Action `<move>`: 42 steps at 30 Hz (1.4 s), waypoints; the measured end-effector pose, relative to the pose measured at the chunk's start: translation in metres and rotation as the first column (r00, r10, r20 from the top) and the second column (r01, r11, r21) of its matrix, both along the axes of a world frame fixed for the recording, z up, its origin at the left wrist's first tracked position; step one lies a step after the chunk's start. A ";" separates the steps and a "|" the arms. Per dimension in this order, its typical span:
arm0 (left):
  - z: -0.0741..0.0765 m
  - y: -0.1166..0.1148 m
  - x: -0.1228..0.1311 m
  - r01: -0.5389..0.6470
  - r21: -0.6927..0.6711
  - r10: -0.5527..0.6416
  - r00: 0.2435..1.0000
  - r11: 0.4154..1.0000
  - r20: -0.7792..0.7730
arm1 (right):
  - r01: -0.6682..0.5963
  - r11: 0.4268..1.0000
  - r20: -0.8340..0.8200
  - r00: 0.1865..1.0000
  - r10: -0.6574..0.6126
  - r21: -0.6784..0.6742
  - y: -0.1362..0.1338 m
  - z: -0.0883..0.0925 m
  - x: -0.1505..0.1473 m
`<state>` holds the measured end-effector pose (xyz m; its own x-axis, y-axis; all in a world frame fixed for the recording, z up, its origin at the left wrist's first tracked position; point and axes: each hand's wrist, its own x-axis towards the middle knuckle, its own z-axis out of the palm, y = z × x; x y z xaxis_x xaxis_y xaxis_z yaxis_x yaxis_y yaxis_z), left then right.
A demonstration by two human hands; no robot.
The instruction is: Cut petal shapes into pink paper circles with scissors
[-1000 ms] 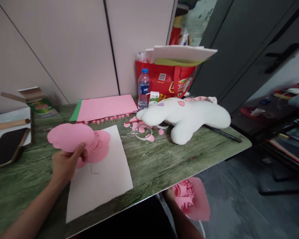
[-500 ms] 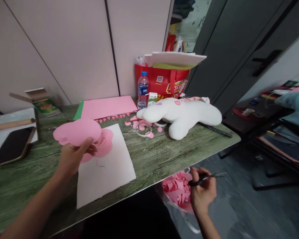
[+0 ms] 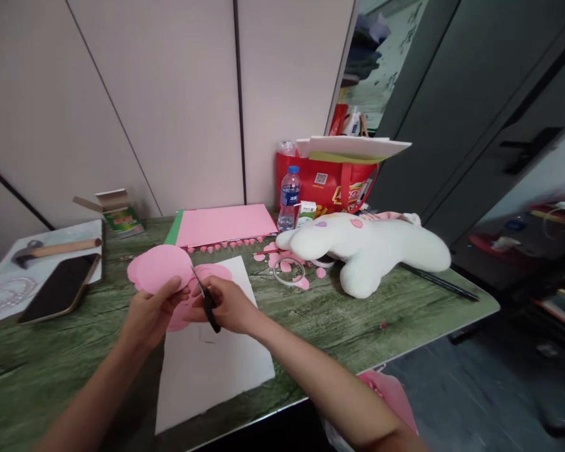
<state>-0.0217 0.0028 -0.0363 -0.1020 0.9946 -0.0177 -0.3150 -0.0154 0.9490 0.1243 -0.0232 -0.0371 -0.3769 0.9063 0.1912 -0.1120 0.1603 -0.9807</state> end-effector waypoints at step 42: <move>-0.008 -0.011 0.001 -0.082 0.133 0.109 0.972 0.988 -0.207 | 0.574 0.785 -0.046 0.813 -0.581 0.233 0.005 0.005 0.050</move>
<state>-0.0202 -0.0082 -0.0444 -0.1848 0.9733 0.1360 -0.0970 -0.1557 0.9830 0.1744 -0.0187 -0.0317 0.1953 0.8889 0.4143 0.0986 0.4025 -0.9101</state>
